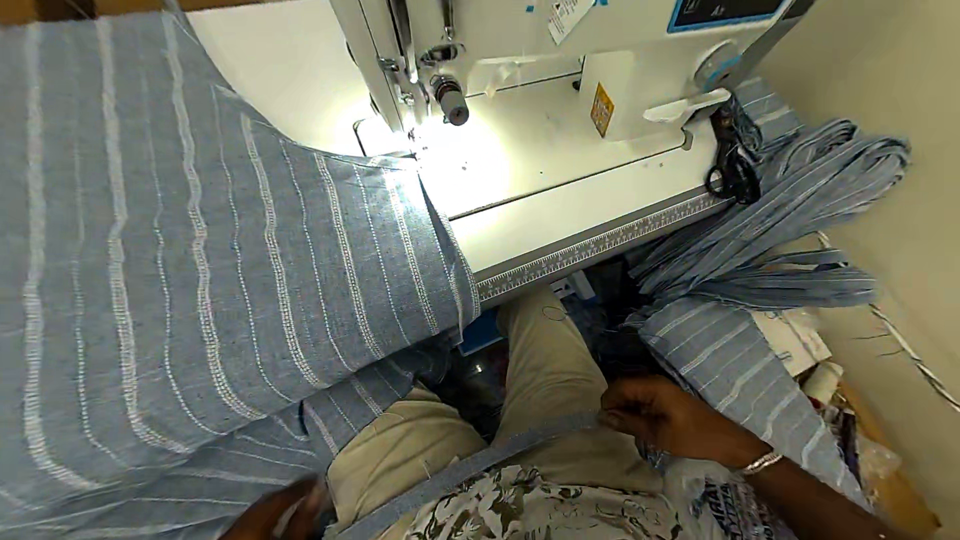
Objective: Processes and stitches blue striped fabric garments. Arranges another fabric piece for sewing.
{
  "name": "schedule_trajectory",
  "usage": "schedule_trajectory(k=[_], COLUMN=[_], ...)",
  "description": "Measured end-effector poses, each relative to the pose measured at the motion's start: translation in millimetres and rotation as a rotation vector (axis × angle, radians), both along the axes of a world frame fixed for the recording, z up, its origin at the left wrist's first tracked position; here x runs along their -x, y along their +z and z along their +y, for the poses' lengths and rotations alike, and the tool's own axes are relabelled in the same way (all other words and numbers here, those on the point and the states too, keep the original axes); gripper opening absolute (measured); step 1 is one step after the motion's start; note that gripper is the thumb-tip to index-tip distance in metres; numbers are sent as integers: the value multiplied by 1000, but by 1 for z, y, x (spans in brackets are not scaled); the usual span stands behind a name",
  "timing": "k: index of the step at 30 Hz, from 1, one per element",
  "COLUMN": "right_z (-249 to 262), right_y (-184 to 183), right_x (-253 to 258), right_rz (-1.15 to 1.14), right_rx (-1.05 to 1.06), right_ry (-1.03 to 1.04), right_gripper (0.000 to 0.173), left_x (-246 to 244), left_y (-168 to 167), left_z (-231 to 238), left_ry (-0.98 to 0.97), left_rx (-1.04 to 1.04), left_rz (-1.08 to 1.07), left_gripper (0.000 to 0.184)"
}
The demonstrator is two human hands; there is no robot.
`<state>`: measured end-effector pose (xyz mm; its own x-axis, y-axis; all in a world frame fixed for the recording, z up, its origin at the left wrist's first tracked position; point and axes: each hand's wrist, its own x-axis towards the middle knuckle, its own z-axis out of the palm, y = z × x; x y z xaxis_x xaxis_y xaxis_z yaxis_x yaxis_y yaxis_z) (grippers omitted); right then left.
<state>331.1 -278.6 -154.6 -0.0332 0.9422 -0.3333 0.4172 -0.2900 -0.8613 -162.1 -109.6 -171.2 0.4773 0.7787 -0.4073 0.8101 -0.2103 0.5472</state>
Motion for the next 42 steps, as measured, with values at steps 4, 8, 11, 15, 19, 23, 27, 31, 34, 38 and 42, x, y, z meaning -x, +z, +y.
schedule_trajectory(k=[4, 8, 11, 15, 19, 23, 27, 31, 34, 38, 42], right_z=[35, 57, 64, 116, 236, 328, 321, 313, 314, 315, 321], right_y=[39, 60, 59, 53, 43, 29, 28, 24, 20, 15, 19], right_x=[16, 27, 21, 13, 24, 50, 60, 60, 61, 62, 64], right_rz=[556, 810, 661, 158, -192, -518, -632, -617, -620, -678, -763], right_rx=[98, 46, -59, -200, -380, -335, -302, -337, -364, -391, -331], right_ry=[-334, -511, -437, -382, -224, -218, -257, -278, -288, -299, -244], right_gripper=[16, 15, 26, 20, 24, 27, 25, 25, 29, 31, 35], left_x=[-191, -276, -260, -225, -240, -263, -276, -294, -303, -304, -309], left_y=[51, 67, 84, 115, 132, 104, 85, 84, 85, 81, 79], left_z=[-4, -20, 16, 91, 185, 267, 297, 304, 307, 311, 313], left_ry=[-256, -368, -381, -273, -118, -44, -133, -234, -264, -277, -253], left_rx=[-124, -187, 76, 119, -90, -105, -67, -57, -49, -19, -3], left_rz=[-287, -450, -498, -402, -246, -163, -79, -69, -65, -105, -69], left_gripper=[48, 25, 32, 26, 24, 21, 18, 18, 20, 19, 25])
